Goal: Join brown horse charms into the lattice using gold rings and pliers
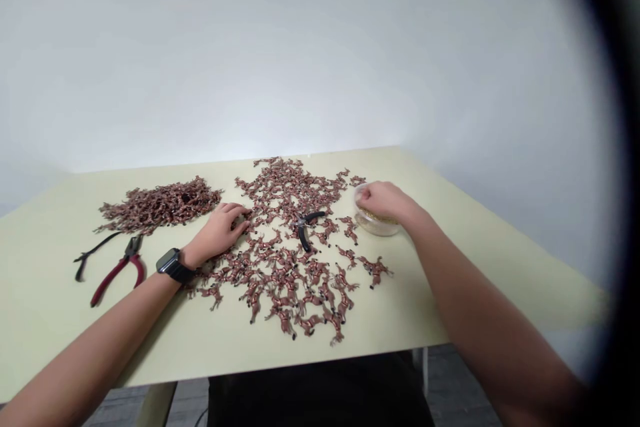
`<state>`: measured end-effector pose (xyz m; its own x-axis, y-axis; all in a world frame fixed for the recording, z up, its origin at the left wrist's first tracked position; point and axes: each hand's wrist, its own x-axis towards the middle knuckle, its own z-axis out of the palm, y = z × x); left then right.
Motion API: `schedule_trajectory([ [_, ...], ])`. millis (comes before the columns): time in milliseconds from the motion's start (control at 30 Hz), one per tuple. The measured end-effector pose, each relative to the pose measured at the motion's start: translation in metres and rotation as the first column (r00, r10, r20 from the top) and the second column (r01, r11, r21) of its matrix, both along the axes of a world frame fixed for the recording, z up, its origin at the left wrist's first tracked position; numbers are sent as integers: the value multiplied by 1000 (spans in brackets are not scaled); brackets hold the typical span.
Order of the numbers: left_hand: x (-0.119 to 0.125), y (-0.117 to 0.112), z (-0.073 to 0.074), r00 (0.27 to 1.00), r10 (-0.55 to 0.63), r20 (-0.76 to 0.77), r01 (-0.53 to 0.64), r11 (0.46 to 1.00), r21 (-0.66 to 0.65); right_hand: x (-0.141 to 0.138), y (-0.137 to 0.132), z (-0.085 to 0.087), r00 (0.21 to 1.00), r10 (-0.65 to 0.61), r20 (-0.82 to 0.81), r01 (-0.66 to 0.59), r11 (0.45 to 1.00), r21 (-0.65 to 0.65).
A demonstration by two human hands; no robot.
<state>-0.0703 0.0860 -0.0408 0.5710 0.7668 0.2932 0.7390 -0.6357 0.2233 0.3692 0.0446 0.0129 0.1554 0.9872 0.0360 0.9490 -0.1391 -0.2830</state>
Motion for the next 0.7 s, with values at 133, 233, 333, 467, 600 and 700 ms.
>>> schedule_trajectory([
  [133,1,0,-2,1000,21,7,-21,1000,1,0,3,-8,1000,24,12,-23,999,-47],
  [233,1,0,-2,999,33,8,-33,999,-8,0,5,-9,999,37,11,-36,998,-51],
  [333,2,-3,1,999,42,-8,-42,999,2,2,5,-7,999,48,-3,-48,998,-46],
  [467,13,-11,18,999,51,-8,-50,997,67,4,3,-4,998,51,-28,-51,999,-14],
  [600,38,-17,30,998,-58,-2,58,998,10,2,0,-1,998,36,-53,-33,998,60],
  [700,62,-12,26,987,-160,-24,159,987,-31,0,-1,0,997,15,-71,-5,991,132],
])
